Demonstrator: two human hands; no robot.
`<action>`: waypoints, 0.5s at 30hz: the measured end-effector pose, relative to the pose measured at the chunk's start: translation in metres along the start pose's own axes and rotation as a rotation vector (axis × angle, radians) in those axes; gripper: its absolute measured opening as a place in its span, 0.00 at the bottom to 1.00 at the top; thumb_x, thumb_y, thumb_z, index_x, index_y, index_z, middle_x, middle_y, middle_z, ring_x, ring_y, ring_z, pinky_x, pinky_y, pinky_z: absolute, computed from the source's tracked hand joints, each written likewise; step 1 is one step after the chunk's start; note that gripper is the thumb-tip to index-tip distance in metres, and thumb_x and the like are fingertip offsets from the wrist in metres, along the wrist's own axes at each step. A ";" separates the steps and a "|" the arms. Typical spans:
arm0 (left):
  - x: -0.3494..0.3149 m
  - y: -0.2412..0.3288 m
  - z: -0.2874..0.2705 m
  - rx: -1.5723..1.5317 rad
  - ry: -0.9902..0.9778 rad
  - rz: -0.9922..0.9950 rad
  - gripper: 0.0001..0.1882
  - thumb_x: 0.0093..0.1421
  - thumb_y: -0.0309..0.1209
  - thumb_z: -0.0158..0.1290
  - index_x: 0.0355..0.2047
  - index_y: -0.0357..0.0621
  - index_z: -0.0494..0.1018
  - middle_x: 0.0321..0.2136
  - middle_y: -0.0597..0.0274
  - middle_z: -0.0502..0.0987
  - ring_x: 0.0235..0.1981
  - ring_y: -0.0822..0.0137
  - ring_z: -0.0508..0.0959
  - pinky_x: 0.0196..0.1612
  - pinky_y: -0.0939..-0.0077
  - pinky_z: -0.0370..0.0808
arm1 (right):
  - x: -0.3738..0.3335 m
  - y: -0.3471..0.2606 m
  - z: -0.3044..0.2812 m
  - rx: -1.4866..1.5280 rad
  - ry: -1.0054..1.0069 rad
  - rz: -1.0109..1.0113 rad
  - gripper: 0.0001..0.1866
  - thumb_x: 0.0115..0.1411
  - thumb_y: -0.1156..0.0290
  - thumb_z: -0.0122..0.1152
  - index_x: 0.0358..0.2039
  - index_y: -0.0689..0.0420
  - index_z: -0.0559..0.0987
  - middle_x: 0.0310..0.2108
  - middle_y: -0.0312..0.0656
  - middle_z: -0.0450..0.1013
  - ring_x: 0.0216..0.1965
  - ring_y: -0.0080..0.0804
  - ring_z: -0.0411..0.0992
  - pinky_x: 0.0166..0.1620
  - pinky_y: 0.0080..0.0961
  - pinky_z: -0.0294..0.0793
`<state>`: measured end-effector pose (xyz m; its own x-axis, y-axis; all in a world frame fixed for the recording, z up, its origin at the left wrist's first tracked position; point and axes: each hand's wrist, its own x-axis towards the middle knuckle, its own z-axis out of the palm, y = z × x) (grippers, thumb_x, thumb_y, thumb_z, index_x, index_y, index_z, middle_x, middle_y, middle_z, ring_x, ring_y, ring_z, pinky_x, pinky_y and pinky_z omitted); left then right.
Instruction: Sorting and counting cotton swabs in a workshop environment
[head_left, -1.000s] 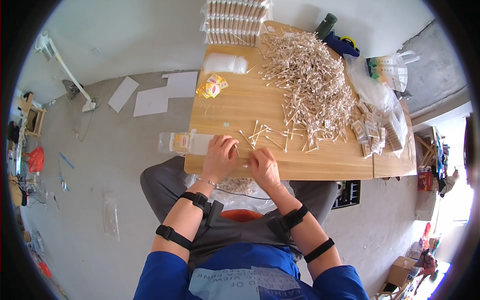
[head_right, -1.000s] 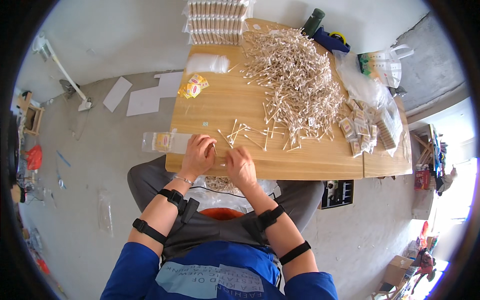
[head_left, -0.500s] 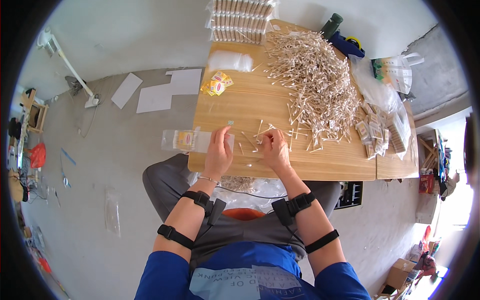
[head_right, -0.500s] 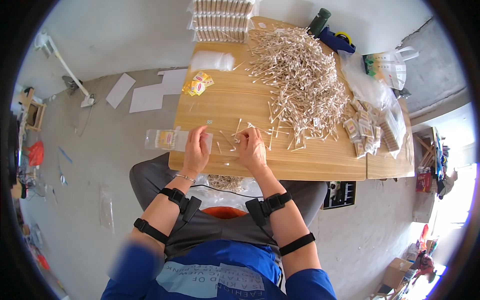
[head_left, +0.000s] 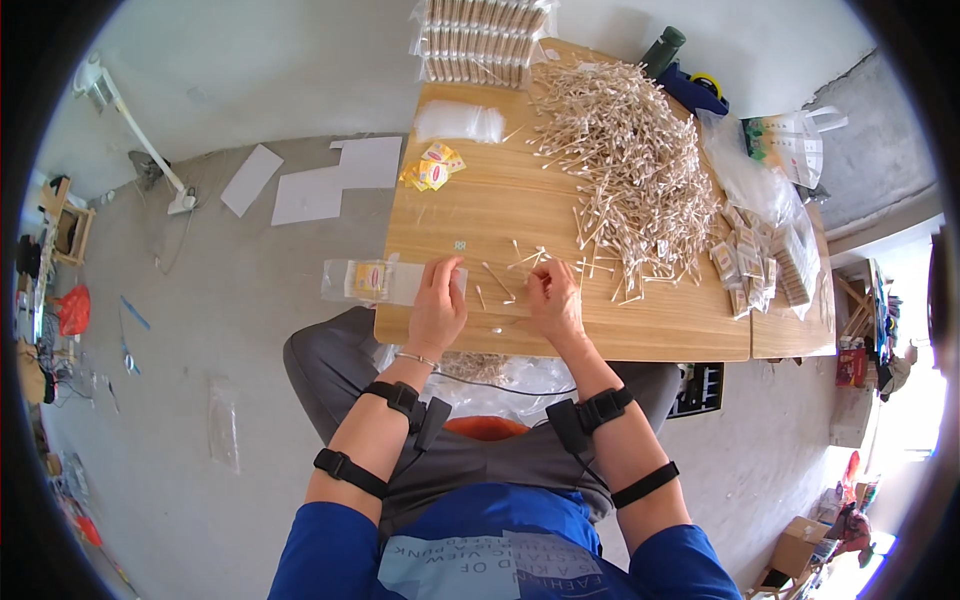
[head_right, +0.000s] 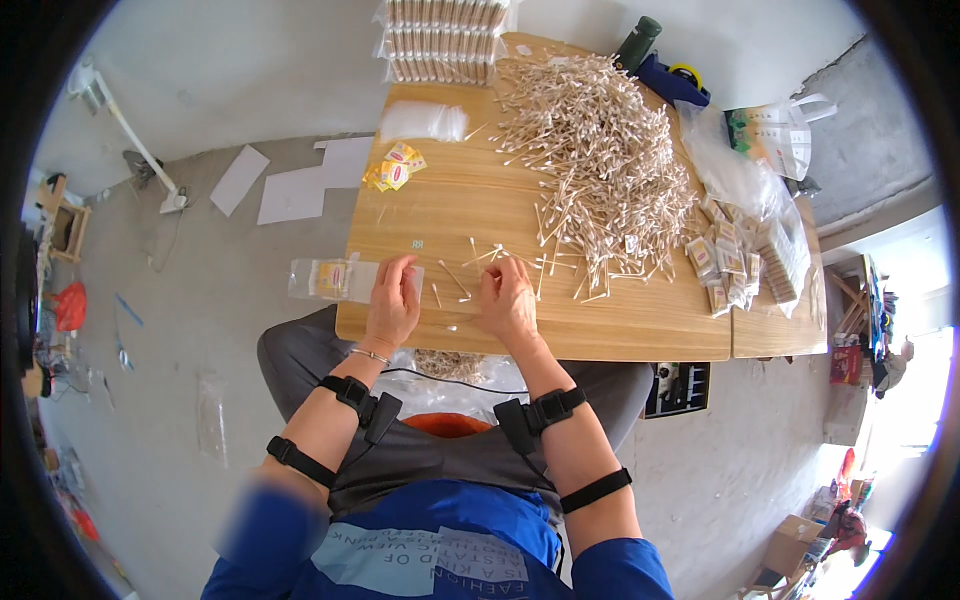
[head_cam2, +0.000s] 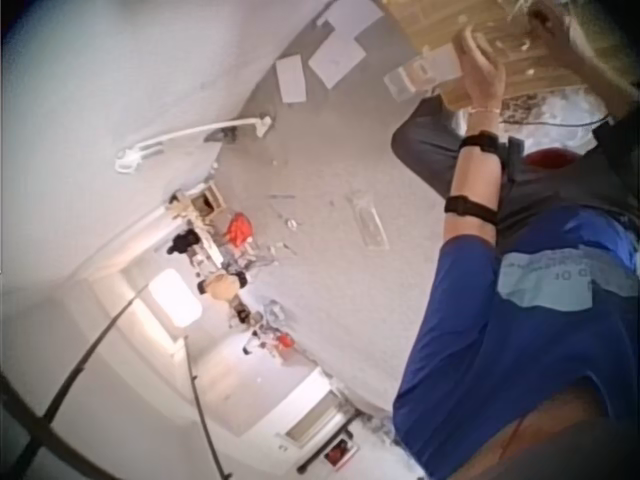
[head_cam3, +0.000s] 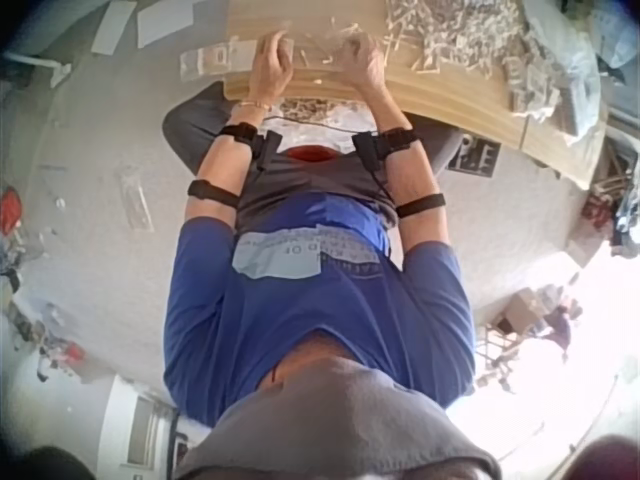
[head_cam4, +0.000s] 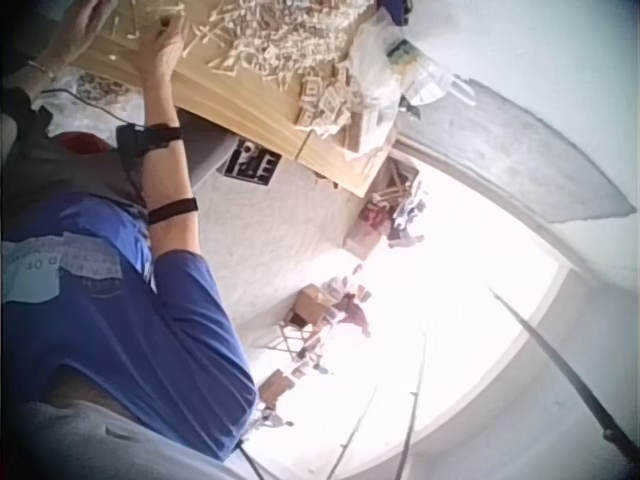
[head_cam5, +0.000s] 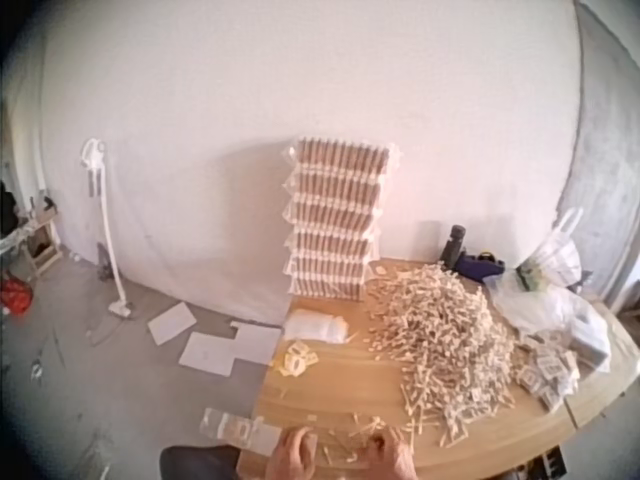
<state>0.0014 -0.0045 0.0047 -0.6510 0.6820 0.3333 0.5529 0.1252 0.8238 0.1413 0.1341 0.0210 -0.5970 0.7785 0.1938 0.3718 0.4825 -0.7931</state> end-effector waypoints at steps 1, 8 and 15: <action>0.000 -0.002 -0.001 0.014 0.009 0.016 0.16 0.60 0.17 0.44 0.49 0.40 0.68 0.44 0.48 0.72 0.43 0.46 0.75 0.44 0.59 0.75 | -0.002 -0.002 -0.001 0.001 -0.006 -0.001 0.04 0.57 0.75 0.59 0.31 0.60 0.74 0.32 0.47 0.72 0.34 0.48 0.74 0.37 0.39 0.74; 0.000 -0.002 0.002 0.071 -0.016 0.093 0.12 0.55 0.20 0.52 0.41 0.40 0.73 0.42 0.52 0.73 0.44 0.48 0.74 0.46 0.60 0.74 | -0.011 0.009 -0.001 -0.054 0.011 -0.082 0.04 0.55 0.80 0.57 0.32 0.61 0.74 0.29 0.51 0.73 0.33 0.52 0.73 0.37 0.41 0.73; 0.001 0.003 -0.001 0.180 -0.120 0.219 0.07 0.50 0.26 0.59 0.32 0.44 0.77 0.39 0.59 0.73 0.45 0.55 0.73 0.49 0.61 0.72 | -0.015 0.006 -0.005 -0.026 0.037 -0.064 0.08 0.56 0.80 0.57 0.37 0.60 0.77 0.34 0.51 0.75 0.34 0.51 0.74 0.39 0.41 0.75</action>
<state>0.0017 -0.0039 0.0079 -0.4456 0.7859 0.4288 0.7637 0.0837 0.6401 0.1558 0.1277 0.0161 -0.5939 0.7596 0.2650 0.3520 0.5416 -0.7634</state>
